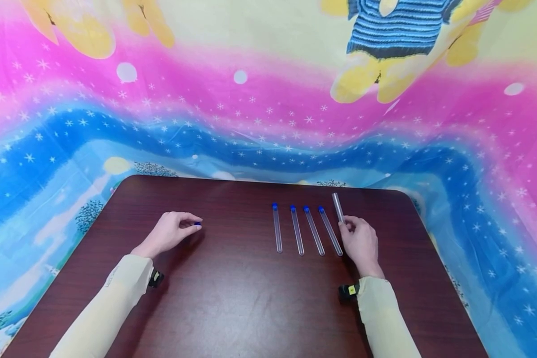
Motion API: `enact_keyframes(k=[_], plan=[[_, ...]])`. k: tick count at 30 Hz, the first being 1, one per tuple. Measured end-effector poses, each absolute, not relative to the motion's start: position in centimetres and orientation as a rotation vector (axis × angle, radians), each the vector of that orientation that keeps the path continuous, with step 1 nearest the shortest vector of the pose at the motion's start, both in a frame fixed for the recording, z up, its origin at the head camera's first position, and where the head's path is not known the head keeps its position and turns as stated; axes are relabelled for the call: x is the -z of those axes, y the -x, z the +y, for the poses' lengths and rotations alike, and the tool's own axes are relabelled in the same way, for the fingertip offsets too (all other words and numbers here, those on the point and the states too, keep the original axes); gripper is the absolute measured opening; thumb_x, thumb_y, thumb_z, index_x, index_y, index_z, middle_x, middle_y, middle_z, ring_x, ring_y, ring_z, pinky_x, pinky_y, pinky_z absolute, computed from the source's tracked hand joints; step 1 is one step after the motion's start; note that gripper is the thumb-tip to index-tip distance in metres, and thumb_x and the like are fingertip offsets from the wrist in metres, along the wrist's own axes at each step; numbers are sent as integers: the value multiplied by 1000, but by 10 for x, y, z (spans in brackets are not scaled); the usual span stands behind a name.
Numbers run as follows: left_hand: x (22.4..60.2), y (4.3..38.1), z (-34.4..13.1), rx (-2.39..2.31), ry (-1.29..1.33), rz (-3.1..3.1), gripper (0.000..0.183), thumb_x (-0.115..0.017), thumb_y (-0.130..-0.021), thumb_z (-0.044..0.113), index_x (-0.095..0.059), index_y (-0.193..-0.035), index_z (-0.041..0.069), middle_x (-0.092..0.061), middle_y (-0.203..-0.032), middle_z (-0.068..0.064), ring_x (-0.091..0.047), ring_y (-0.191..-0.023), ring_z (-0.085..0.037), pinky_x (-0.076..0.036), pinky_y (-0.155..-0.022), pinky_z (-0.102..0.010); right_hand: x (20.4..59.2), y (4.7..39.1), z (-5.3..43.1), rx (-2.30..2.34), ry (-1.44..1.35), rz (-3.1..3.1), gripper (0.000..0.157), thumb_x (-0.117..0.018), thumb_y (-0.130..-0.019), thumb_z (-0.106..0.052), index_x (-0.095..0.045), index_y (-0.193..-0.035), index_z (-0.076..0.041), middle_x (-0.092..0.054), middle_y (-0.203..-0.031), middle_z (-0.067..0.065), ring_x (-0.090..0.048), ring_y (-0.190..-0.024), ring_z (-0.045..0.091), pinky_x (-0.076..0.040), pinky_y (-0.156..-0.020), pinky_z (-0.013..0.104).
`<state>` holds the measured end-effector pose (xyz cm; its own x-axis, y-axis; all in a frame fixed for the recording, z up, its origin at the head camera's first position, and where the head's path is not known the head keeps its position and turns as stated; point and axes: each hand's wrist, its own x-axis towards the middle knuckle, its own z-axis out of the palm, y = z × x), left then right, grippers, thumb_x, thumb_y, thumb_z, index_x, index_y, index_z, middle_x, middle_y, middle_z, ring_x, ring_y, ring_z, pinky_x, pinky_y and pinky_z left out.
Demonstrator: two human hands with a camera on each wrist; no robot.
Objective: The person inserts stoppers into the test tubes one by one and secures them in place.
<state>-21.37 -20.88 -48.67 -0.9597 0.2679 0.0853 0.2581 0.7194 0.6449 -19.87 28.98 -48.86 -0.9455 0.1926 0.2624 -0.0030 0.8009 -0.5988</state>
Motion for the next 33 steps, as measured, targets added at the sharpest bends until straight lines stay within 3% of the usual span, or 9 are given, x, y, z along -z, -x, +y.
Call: enact_keyframes(k=[21,33], plan=[[479,219,-192,-1258,-455,2872,24,-77,-93,17,-77,-115,7,-74,-99,0,-70,-83,-14,-58,-79,-37,489,198,271,-940,19,-2630,24,-68,-100,-17,-74,-117,-2,-69,-91,10,-59,-76,23,-46,-69,36],[474,224,-179,-1288,-475,2855,22,-77,-94,19,-78,-115,13,-74,-101,1,-70,-85,-13,-58,-81,-36,489,198,259,-953,-43,-2611,21,-68,-99,-13,-74,-115,-1,-69,-90,11,-59,-75,25,-46,-68,39]])
